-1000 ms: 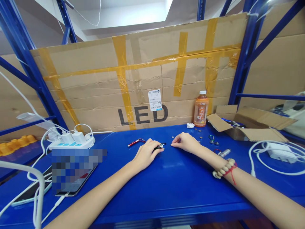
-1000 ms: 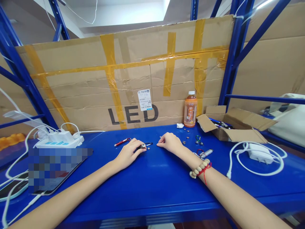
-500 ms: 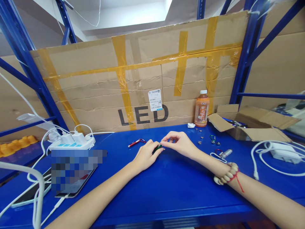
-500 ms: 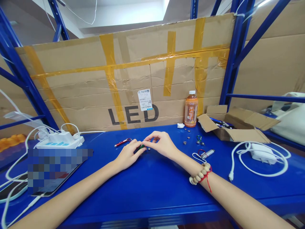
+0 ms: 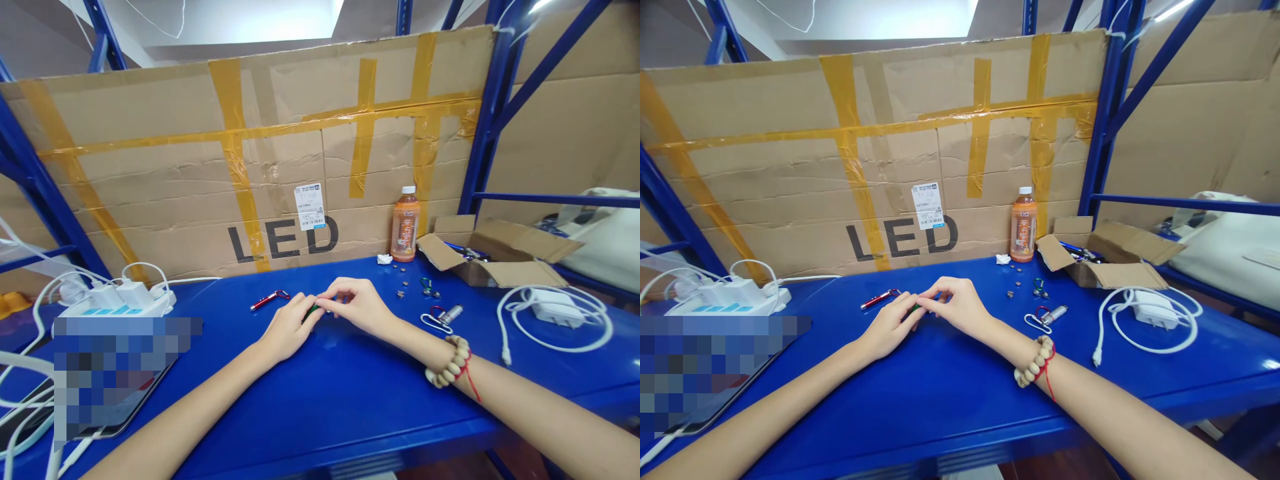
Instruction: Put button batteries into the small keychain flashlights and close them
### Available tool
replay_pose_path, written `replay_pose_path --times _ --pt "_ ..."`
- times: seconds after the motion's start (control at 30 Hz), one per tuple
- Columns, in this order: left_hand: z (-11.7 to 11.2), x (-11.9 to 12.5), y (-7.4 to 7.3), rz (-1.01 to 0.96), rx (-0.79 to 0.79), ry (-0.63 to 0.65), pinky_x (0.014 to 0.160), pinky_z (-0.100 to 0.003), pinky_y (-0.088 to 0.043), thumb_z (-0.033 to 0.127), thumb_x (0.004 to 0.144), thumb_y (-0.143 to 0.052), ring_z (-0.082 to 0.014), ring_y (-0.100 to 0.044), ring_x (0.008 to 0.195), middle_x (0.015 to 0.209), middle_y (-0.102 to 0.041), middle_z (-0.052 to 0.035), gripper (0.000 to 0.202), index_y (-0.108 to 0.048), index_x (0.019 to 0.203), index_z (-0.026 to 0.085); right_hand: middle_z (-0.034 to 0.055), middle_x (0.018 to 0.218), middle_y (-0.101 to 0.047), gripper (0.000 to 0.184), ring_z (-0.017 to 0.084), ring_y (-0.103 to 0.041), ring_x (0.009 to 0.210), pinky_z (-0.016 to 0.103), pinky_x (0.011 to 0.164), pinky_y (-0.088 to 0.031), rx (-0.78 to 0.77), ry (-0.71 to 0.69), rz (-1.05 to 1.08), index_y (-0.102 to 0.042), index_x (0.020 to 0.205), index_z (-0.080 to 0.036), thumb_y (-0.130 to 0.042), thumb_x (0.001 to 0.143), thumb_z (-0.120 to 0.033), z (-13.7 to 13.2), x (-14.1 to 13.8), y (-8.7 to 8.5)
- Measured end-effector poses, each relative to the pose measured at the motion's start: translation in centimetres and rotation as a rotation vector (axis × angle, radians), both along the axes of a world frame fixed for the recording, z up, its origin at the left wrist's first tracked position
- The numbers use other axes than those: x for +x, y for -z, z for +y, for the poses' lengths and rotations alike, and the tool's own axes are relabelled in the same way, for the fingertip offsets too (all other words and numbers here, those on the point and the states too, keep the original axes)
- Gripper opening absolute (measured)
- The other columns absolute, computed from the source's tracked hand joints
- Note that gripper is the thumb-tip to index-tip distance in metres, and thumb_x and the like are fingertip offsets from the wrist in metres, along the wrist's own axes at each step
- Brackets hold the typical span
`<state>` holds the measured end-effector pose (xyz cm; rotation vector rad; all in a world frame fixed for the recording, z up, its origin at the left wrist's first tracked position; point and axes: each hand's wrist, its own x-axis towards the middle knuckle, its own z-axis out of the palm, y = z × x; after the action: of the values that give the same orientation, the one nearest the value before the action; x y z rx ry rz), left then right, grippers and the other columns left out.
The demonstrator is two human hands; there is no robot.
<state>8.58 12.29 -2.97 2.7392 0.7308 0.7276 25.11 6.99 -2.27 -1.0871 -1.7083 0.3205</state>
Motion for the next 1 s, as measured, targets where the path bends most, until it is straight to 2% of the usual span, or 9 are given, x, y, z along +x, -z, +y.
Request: replay_pose_path --times 0.1,0.17,0.33,0.47,0.57,0.63,0.7,0.83,1.0 --pt "0.1 0.0 0.1 0.0 -0.019 0.024 0.07 -0.028 -0.041 0.037 0.091 -0.029 -0.0163 -0.05 0.073 0.069 -0.051 -0.0003 0.031 -0.054 0.083 0.02 0.002 0.075 -0.065 0.022 0.008 -0.057 0.053 0.021 0.052 -0.045 -0.022 0.012 -0.03 -0.068 0.075 -0.017 -0.061 0.074 -0.038 0.0 -0.1 0.0" --pt "0.2 0.0 0.0 0.0 -0.033 0.025 0.07 -0.028 -0.041 0.038 0.091 -0.029 -0.0164 -0.051 0.073 0.069 -0.051 -0.0001 0.031 -0.053 0.084 0.02 0.0014 0.077 -0.066 0.024 0.009 -0.057 0.054 0.021 0.053 -0.044 -0.035 0.085 -0.086 -0.068 0.077 -0.018 -0.058 0.077 -0.04 0.0 0.2 -0.4" --pt "0.0 0.1 -0.2 0.008 -0.058 0.018 0.071 -0.028 -0.041 0.039 0.091 -0.029 -0.0161 -0.052 0.073 0.071 -0.051 0.0 0.03 -0.053 0.086 0.021 0.0015 0.092 -0.065 0.021 0.011 -0.06 0.066 0.022 0.059 -0.043 -0.047 0.464 -0.459 -0.067 0.087 -0.023 -0.051 0.081 -0.036 -0.2 2.9 -2.1" --pt "0.0 0.1 -0.3 0.019 -0.064 0.018 0.069 -0.027 -0.041 0.039 0.091 -0.029 -0.0155 -0.053 0.071 0.072 -0.052 0.0003 0.03 -0.052 0.083 0.021 0.007 0.1 -0.063 0.019 0.021 -0.061 0.087 0.025 0.066 -0.044 -0.282 0.782 -0.742 -0.067 0.091 -0.021 -0.059 0.073 -0.022 -0.6 6.3 -3.3" --pt "-0.1 0.1 -0.3 0.024 -0.062 0.022 0.069 -0.027 -0.041 0.039 0.091 -0.029 -0.0156 -0.053 0.073 0.072 -0.052 0.0001 0.029 -0.052 0.084 0.021 0.011 0.093 -0.066 0.017 0.025 -0.061 0.089 0.03 0.068 -0.044 -0.494 0.997 -0.74 -0.069 0.084 -0.019 -0.062 0.069 -0.015 -1.1 8.3 -4.3" --pt "-0.1 0.1 -0.3 0.021 -0.069 0.021 0.069 -0.027 -0.041 0.038 0.091 -0.03 -0.0157 -0.053 0.073 0.074 -0.052 -0.0001 0.029 -0.052 0.086 0.021 0.0138 0.091 -0.066 0.016 0.027 -0.062 0.089 0.032 0.068 -0.045 -0.557 1.111 -0.707 -0.07 0.081 -0.017 -0.063 0.067 -0.012 -1.4 9.3 -5.0" --pt "-0.2 0.1 -0.3 0.014 -0.079 0.016 0.069 -0.027 -0.041 0.037 0.091 -0.031 -0.0155 -0.053 0.073 0.075 -0.053 -0.0003 0.028 -0.053 0.087 0.021 0.0144 0.091 -0.067 0.017 0.028 -0.062 0.089 0.033 0.068 -0.046 -0.627 1.155 -0.679 -0.07 0.078 -0.016 -0.066 0.063 -0.01 -1.7 10.3 -5.4" --pt "-0.1 0.1 -0.3 0.016 -0.072 0.017 0.069 -0.027 -0.041 0.037 0.091 -0.032 -0.0156 -0.053 0.073 0.075 -0.052 -0.0002 0.027 -0.053 0.086 0.021 0.0131 0.086 -0.068 0.018 0.028 -0.063 0.086 0.034 0.066 -0.048 -0.819 1.096 -0.667 -0.069 0.067 -0.017 -0.073 0.052 -0.008 -1.6 11.8 -5.4" --pt "0.1 0.0 -0.1 0.02 -0.055 0.015 0.069 -0.027 -0.04 0.038 0.091 -0.031 -0.0152 -0.052 0.071 0.073 -0.051 0.0005 0.028 -0.052 0.084 0.02 0.0146 0.074 -0.067 0.015 0.028 -0.065 0.079 0.032 0.063 -0.05 -0.874 1.068 -0.684 -0.066 0.06 -0.014 -0.072 0.05 -0.005 -0.6 12.3 -4.2"
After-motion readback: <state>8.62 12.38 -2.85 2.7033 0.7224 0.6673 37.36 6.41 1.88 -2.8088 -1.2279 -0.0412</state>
